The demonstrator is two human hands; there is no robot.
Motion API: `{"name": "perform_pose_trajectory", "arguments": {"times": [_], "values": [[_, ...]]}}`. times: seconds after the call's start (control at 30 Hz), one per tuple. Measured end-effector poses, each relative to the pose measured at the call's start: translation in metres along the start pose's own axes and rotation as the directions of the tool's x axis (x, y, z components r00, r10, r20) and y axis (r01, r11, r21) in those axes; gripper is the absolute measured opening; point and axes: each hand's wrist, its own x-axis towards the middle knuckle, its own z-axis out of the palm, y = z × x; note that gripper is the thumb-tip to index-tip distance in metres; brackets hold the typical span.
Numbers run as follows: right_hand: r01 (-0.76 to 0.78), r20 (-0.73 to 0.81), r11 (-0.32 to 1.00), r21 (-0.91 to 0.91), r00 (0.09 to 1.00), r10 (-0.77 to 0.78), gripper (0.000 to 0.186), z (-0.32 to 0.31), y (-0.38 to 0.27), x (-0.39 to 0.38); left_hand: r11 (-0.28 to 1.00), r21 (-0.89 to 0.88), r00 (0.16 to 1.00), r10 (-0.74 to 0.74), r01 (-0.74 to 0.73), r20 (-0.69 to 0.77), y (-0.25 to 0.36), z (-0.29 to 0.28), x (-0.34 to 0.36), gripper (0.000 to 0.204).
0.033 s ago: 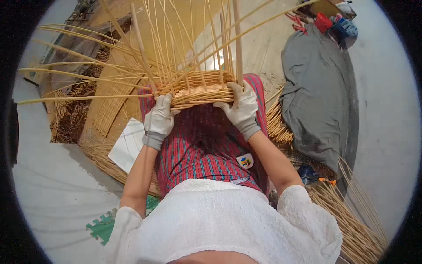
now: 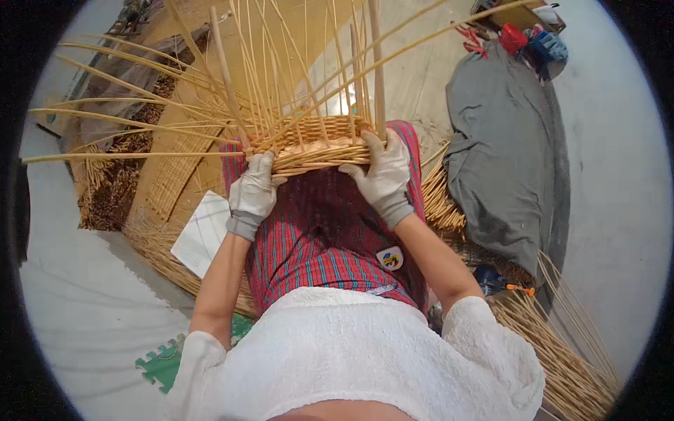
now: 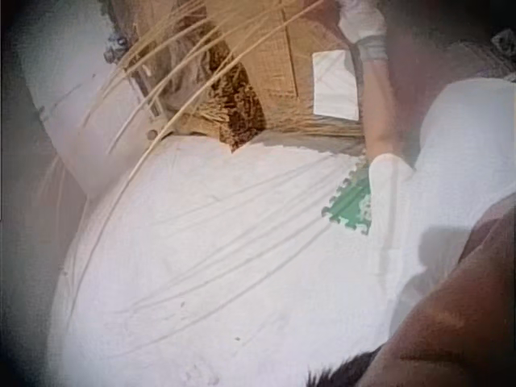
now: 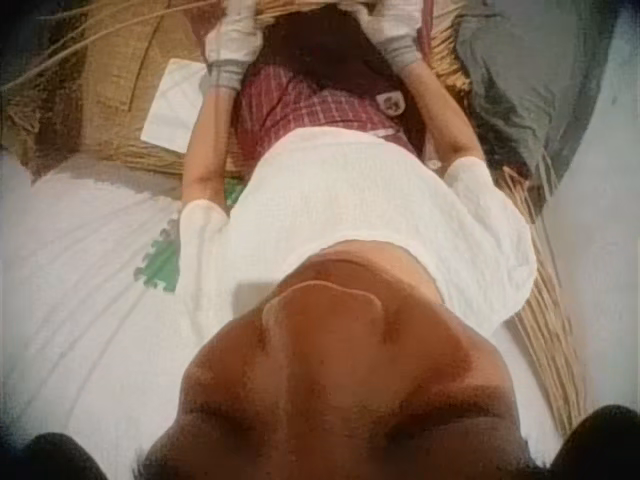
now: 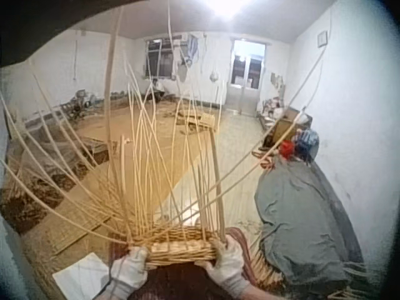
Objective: Weaving the sides of a wicker basket using long reeds.
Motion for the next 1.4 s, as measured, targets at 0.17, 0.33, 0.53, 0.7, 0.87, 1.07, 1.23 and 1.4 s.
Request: {"name": "perform_pose_trajectory", "arguments": {"times": [0.17,0.33,0.53,0.7,0.87,1.07,1.23,1.4], "values": [[0.293,0.023,0.947,-0.131,0.956,-0.292,0.079,-0.002,-0.044,0.007,0.996,-0.007,0.995,0.085,-0.086,-0.056,0.003,0.002,0.013,0.054],[0.266,0.125,0.933,-0.242,0.962,-0.242,0.086,0.03,-0.051,0.015,0.997,0.014,0.997,0.07,-0.071,0.018,0.007,0.004,0.02,0.052],[0.241,0.136,0.923,-0.299,0.968,-0.209,0.077,0.035,-0.049,0.021,0.997,0.064,0.997,0.057,-0.054,-0.052,0.015,0.011,0.025,0.054],[0.181,0.139,0.935,-0.303,0.98,-0.145,0.058,0.036,-0.053,0.023,0.997,0.07,0.995,-0.008,0.016,-0.102,0.019,0.018,0.024,0.055],[0.237,0.139,0.938,-0.253,0.968,-0.208,0.058,0.045,-0.041,0.011,1.0,-0.028,1.0,0.007,-0.008,-0.022,0.011,0.019,0.014,0.056],[0.329,0.056,0.923,-0.201,0.944,-0.325,0.063,0.054,-0.027,0.004,0.982,-0.101,0.985,0.154,-0.162,-0.076,-0.015,0.038,0.005,0.057],[0.195,0.033,0.98,0.036,0.98,-0.196,0.057,0.034,-0.025,-0.002,0.972,-0.22,0.974,-0.034,0.084,0.224,0.029,0.001,0.014,0.064],[-0.298,0.197,0.225,0.928,0.903,0.382,0.05,0.031,-0.004,0.03,0.929,-0.355,0.953,-0.013,-0.1,-0.304,0.062,-0.005,0.061,0.075]]}}
